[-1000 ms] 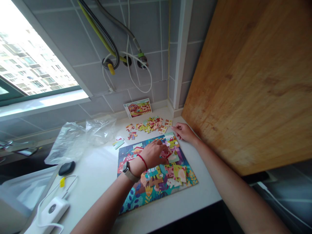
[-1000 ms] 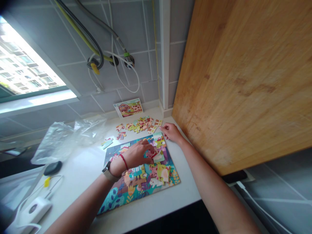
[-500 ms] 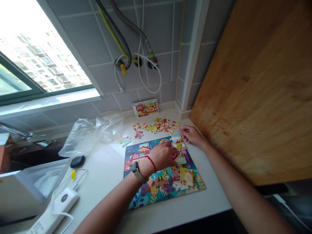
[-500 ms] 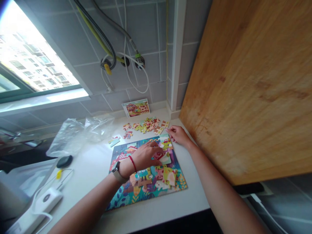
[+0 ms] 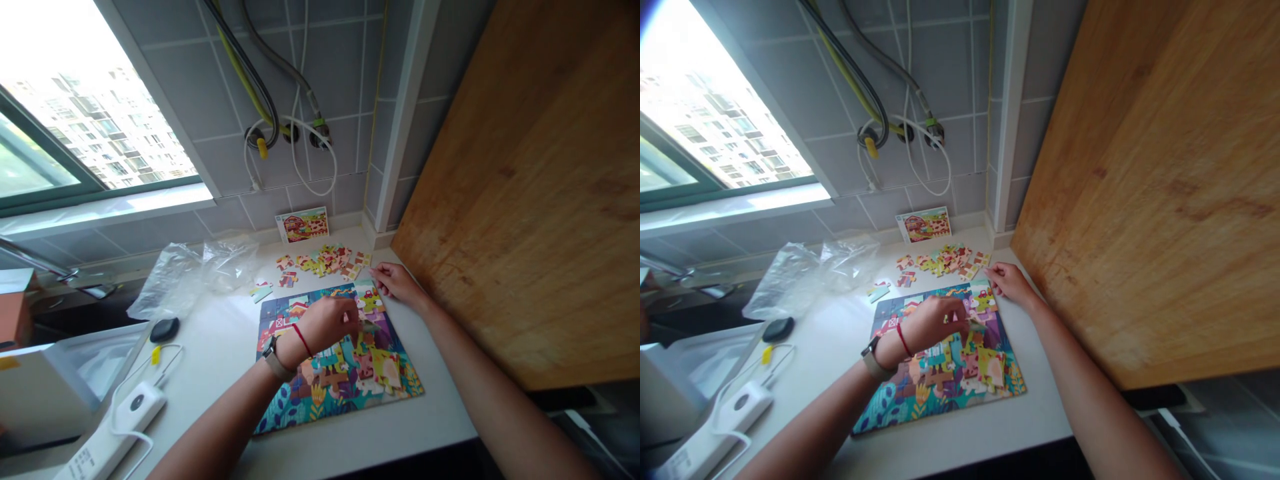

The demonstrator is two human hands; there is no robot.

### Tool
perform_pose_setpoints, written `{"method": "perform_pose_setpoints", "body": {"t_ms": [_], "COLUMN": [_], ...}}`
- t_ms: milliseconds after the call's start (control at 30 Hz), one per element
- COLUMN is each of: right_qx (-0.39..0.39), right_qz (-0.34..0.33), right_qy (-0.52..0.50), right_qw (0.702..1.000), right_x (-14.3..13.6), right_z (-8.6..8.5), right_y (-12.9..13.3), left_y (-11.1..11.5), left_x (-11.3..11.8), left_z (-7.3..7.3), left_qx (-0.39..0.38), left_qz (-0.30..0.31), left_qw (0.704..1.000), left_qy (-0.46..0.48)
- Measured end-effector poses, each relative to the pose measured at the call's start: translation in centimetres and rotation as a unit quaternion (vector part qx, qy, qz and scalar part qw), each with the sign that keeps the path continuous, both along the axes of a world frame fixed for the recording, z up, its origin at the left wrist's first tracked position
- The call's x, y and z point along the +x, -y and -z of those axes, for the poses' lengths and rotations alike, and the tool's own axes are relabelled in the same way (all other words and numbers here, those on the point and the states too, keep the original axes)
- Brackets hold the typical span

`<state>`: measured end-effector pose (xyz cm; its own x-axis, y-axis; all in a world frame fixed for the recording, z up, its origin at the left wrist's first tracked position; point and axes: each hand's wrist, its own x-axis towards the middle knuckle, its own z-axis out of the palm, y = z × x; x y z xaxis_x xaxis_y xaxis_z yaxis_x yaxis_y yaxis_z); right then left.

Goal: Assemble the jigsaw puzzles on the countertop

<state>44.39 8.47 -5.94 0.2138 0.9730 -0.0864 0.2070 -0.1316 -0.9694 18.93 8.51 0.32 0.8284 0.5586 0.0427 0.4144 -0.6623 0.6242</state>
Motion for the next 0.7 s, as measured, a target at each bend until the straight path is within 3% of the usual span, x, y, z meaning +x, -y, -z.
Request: {"method": "perform_pose_setpoints", "body": {"t_ms": [100,233,300,433,567,700], "right_qx": [0.0,0.005,0.021,0.075,0.101,0.079], "right_qz": [-0.002,-0.005,0.005,0.0,-0.096,-0.197], "right_qy": [0.001,0.009,0.026,0.058,0.079,0.079], "right_qw": [1.0,1.0,0.999,0.996,0.987,0.974], "right_x": [-0.1,-0.2,-0.5,-2.9,-8.2,-13.5], "right_z": [-0.2,-0.7,-1.2,-2.9,-5.0,-6.0], "right_y": [0.0,0.3,0.5,1.3,1.8,1.3], "left_y": [-1.0,-2.2,-2.5,-2.2,-1.6,-0.9], "left_x": [-2.1,-6.3,-8.5,-11.4,-12.0,-11.5], "left_z": [0.4,1.1,1.6,2.7,3.4,3.9], "left_qx": [-0.129,-0.331,-0.38,-0.445,-0.469,-0.444], "left_qz": [-0.101,-0.206,-0.262,-0.307,-0.29,-0.25], "left_qw": [0.979,0.88,0.828,0.765,0.749,0.784], "left_qy": [0.12,0.273,0.318,0.351,0.368,0.355]}}
